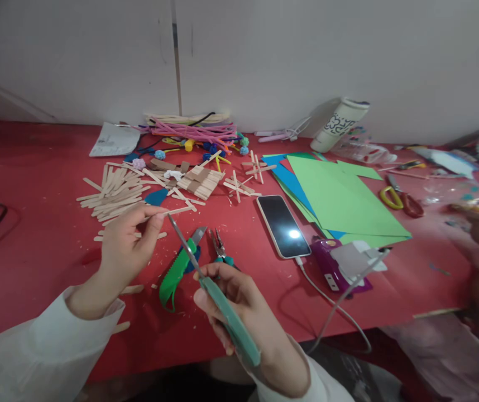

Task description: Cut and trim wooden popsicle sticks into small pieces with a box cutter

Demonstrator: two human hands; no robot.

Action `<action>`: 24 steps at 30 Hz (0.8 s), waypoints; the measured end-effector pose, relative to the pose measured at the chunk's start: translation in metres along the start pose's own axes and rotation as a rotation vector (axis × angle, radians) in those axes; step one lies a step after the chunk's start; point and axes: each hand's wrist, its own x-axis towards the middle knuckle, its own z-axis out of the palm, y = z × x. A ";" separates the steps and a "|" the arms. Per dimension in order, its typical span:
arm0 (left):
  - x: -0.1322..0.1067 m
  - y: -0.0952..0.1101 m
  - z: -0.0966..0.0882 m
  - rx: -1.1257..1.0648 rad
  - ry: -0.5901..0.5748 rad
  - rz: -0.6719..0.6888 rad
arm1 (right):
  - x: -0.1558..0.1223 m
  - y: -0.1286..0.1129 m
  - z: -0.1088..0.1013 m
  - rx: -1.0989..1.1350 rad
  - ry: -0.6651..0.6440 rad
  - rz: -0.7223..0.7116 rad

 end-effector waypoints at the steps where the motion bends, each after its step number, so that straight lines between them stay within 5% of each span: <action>1: 0.000 0.000 0.000 0.025 -0.004 0.029 | -0.001 0.000 -0.001 -0.001 -0.002 0.004; 6: -0.001 0.000 -0.001 0.095 -0.019 0.069 | -0.003 -0.001 -0.001 -0.035 0.059 -0.008; 18: -0.004 0.004 0.001 0.064 -0.053 -0.090 | -0.001 0.007 0.005 -0.044 0.115 -0.054; 24: -0.004 0.004 0.001 0.033 -0.060 -0.124 | 0.001 0.004 0.007 -0.335 0.130 -0.181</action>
